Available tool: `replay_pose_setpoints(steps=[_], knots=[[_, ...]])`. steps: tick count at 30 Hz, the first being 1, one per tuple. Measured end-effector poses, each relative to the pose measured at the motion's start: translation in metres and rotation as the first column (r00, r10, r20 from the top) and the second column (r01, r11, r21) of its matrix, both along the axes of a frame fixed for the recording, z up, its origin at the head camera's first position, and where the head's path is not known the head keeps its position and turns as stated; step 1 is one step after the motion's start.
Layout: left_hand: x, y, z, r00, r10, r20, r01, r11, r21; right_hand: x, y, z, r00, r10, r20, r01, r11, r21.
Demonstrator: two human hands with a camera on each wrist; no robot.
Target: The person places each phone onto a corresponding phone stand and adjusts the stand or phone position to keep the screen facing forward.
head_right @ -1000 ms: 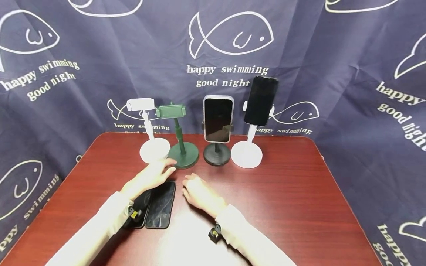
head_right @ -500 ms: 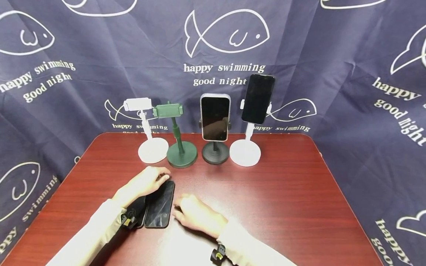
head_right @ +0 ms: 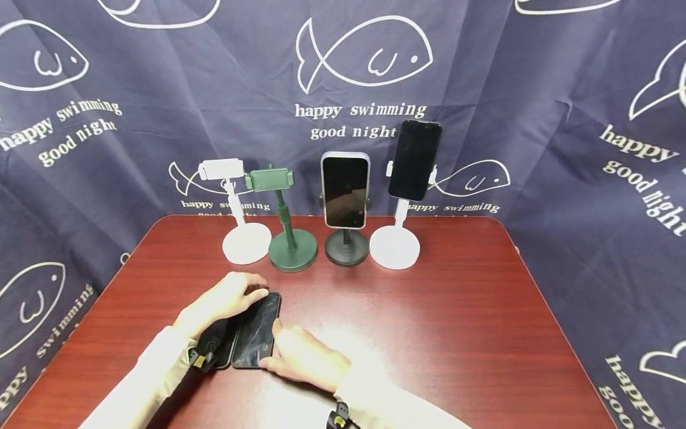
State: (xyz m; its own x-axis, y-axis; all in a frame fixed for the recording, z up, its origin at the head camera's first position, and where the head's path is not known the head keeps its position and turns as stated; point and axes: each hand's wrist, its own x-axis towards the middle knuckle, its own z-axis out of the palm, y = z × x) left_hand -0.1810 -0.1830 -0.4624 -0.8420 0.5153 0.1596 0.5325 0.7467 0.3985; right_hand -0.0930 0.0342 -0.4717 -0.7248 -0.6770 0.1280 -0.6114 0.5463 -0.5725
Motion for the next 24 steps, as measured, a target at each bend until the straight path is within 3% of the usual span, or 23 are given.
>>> replay_pose_setpoints(steps=[7, 11, 18, 24], knots=[[0.001, 0.003, -0.001, 0.998, -0.065, -0.021, 0.064, 0.997, -0.049, 0.0, -0.01, -0.002, 0.996, -0.088, 0.028, 0.086, 0.994, 0.06], [0.003, 0.005, -0.004, 0.999, -0.044, -0.025, 0.042, 0.998, -0.056, 0.001, -0.014, -0.003, 0.993, -0.114, 0.019, 0.112, 0.991, 0.074], [0.004, 0.009, -0.006, 1.0, 0.009, -0.021, -0.01, 0.999, -0.05, -0.001, -0.013, -0.002, 0.984, -0.157, 0.088, 0.154, 0.987, 0.039], [0.003, 0.008, -0.004, 1.0, 0.012, -0.024, -0.012, 1.0, -0.026, -0.002, -0.013, 0.002, 0.979, -0.158, 0.131, 0.159, 0.987, 0.0]])
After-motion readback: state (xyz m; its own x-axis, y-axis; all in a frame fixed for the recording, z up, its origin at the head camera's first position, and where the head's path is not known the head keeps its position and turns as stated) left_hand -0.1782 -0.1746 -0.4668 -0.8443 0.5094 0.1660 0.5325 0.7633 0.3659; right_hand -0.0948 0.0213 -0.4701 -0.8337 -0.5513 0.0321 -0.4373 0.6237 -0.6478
